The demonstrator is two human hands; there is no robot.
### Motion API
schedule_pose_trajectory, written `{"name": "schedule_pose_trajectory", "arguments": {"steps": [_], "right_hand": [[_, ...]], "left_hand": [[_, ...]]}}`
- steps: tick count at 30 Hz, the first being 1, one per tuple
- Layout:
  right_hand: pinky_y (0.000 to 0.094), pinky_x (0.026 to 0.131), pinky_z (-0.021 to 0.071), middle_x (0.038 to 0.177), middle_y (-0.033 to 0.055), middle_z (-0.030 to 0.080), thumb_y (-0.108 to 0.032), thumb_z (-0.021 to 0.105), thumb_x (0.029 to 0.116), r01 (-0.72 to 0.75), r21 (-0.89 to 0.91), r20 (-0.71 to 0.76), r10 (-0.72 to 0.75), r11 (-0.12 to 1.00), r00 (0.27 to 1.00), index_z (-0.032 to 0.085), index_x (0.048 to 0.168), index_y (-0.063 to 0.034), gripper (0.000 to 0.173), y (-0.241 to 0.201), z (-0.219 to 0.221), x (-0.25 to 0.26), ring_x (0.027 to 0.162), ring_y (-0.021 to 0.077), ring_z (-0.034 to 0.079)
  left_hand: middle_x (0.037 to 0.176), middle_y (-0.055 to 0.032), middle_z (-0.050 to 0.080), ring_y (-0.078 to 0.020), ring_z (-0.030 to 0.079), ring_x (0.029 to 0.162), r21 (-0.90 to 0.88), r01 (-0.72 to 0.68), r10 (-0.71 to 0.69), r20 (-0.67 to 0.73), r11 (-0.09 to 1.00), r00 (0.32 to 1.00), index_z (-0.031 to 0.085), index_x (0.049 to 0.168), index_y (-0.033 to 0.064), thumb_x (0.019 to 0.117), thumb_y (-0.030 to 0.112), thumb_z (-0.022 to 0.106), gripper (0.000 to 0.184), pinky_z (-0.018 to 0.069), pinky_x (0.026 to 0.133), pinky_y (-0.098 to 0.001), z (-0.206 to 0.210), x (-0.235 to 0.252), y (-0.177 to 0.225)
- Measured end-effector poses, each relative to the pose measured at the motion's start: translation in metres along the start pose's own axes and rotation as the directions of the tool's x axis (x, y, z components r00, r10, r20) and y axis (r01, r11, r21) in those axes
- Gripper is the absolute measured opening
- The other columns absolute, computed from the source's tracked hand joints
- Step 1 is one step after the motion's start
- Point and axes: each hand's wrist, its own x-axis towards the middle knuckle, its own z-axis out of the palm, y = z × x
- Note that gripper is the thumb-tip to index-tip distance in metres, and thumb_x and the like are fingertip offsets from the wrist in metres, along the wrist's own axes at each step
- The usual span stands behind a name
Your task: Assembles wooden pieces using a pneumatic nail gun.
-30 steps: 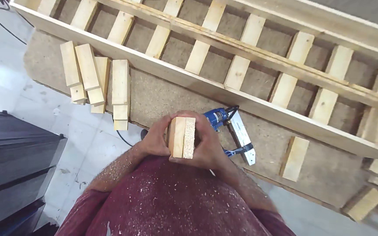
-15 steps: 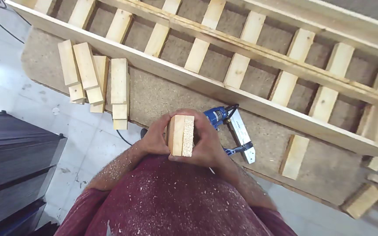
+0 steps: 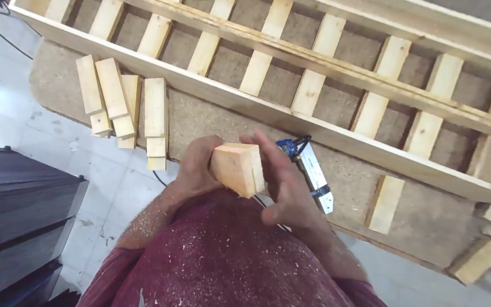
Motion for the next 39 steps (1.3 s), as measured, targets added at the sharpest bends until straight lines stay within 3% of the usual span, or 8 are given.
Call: {"name": "schedule_pose_trajectory", "arguments": {"steps": [2, 3, 5, 7, 11, 20, 36, 39], "right_hand": [[0.0335, 0.087, 0.0641, 0.114, -0.0003, 0.073, -0.077, 0.07, 0.0787, -0.15, -0.079, -0.11, 0.141, 0.986, 0.984, 0.052, 0.14, -0.0058, 0.095, 0.003, 0.006, -0.003, 0.103, 0.0074, 0.071], [0.0323, 0.078, 0.0643, 0.101, -0.0036, 0.074, -0.069, 0.069, 0.0846, -0.225, -0.145, -0.168, 0.2, 0.964, 0.965, 0.057, 0.129, -0.0093, 0.076, 0.009, 0.013, 0.0, 0.092, 0.0046, 0.072], [0.0305, 0.075, 0.0647, 0.094, -0.0032, 0.074, -0.046, 0.071, 0.0937, -0.229, -0.148, -0.268, 0.184, 0.962, 0.946, 0.061, 0.119, -0.009, 0.045, 0.029, 0.022, 0.009, 0.085, 0.0044, 0.073], [0.0317, 0.076, 0.0652, 0.095, -0.001, 0.075, -0.033, 0.072, 0.0941, -0.187, -0.047, -0.307, 0.164, 0.981, 0.937, 0.064, 0.116, -0.0075, 0.034, 0.044, 0.022, 0.012, 0.085, 0.0074, 0.074], [0.0361, 0.077, 0.0655, 0.097, 0.0005, 0.075, -0.031, 0.074, 0.0911, -0.192, 0.165, -0.321, 0.237, 0.967, 0.917, 0.063, 0.118, -0.0063, 0.038, 0.057, -0.01, -0.005, 0.087, 0.0123, 0.074], [0.0331, 0.083, 0.0643, 0.103, -0.0029, 0.076, -0.032, 0.078, 0.0914, -0.053, 0.422, -0.227, 0.163, 0.905, 0.96, 0.065, 0.119, -0.0158, 0.034, 0.072, -0.024, -0.027, 0.092, 0.0115, 0.074], [0.0357, 0.082, 0.0643, 0.103, 0.002, 0.075, -0.022, 0.074, 0.0942, -0.084, 0.428, -0.209, 0.189, 0.9, 0.96, 0.063, 0.119, -0.009, 0.03, 0.076, -0.018, -0.029, 0.093, 0.0142, 0.074], [0.0368, 0.082, 0.0649, 0.102, 0.0035, 0.075, -0.025, 0.074, 0.0933, -0.151, 0.381, -0.23, 0.252, 0.912, 0.94, 0.063, 0.119, -0.0069, 0.034, 0.077, -0.019, -0.029, 0.092, 0.0153, 0.074]], "left_hand": [[0.12, -0.0174, 0.071, -0.0326, 0.067, 0.115, 0.32, -0.11, 0.139, -0.069, 0.941, 0.988, 0.064, 0.122, 0.0033, 0.0702, 0.037, 0.088, 0.067, 0.0529, 0.1, -0.0521, -0.003, 0.003, -0.004], [0.119, -0.0157, 0.071, -0.0326, 0.067, 0.113, 0.428, -0.129, 0.175, -0.071, 0.894, 0.982, 0.065, 0.121, 0.0056, 0.0723, 0.037, 0.086, 0.062, 0.0521, 0.099, -0.0522, -0.002, 0.002, -0.004], [0.121, -0.0134, 0.071, -0.0318, 0.067, 0.114, 0.525, -0.109, 0.15, -0.036, 0.844, 0.988, 0.066, 0.121, 0.0077, 0.0724, 0.036, 0.087, 0.06, 0.0516, 0.1, -0.0514, 0.0, 0.003, -0.004], [0.125, -0.0127, 0.07, -0.0316, 0.065, 0.118, 0.537, -0.067, 0.059, 0.032, 0.841, 0.998, 0.065, 0.124, 0.0094, 0.0701, 0.037, 0.088, 0.064, 0.0505, 0.102, -0.0528, -0.001, 0.0, -0.004], [0.13, -0.0177, 0.066, -0.0392, 0.061, 0.123, 0.539, -0.004, -0.091, 0.149, 0.842, 0.985, 0.063, 0.129, 0.0081, 0.0731, 0.046, 0.085, 0.071, 0.0442, 0.106, -0.0632, -0.036, -0.017, -0.013], [0.127, -0.0189, 0.065, -0.034, 0.061, 0.119, 0.441, -0.108, 0.037, 0.166, 0.891, 0.985, 0.056, 0.129, 0.0049, 0.0757, 0.061, 0.08, 0.082, 0.0452, 0.105, -0.0529, -0.083, -0.05, -0.021], [0.128, -0.0202, 0.064, -0.0367, 0.061, 0.119, 0.424, -0.05, -0.066, 0.256, 0.904, 0.964, 0.055, 0.126, 0.002, 0.0696, 0.055, 0.086, 0.084, 0.0449, 0.106, -0.0539, -0.082, -0.051, -0.03], [0.139, -0.0222, 0.057, -0.0403, 0.055, 0.13, 0.401, 0.012, -0.172, 0.363, 0.916, 0.916, 0.052, 0.135, 0.001, 0.0676, 0.073, 0.081, 0.103, 0.0363, 0.114, -0.0651, -0.085, -0.04, -0.021]]}}
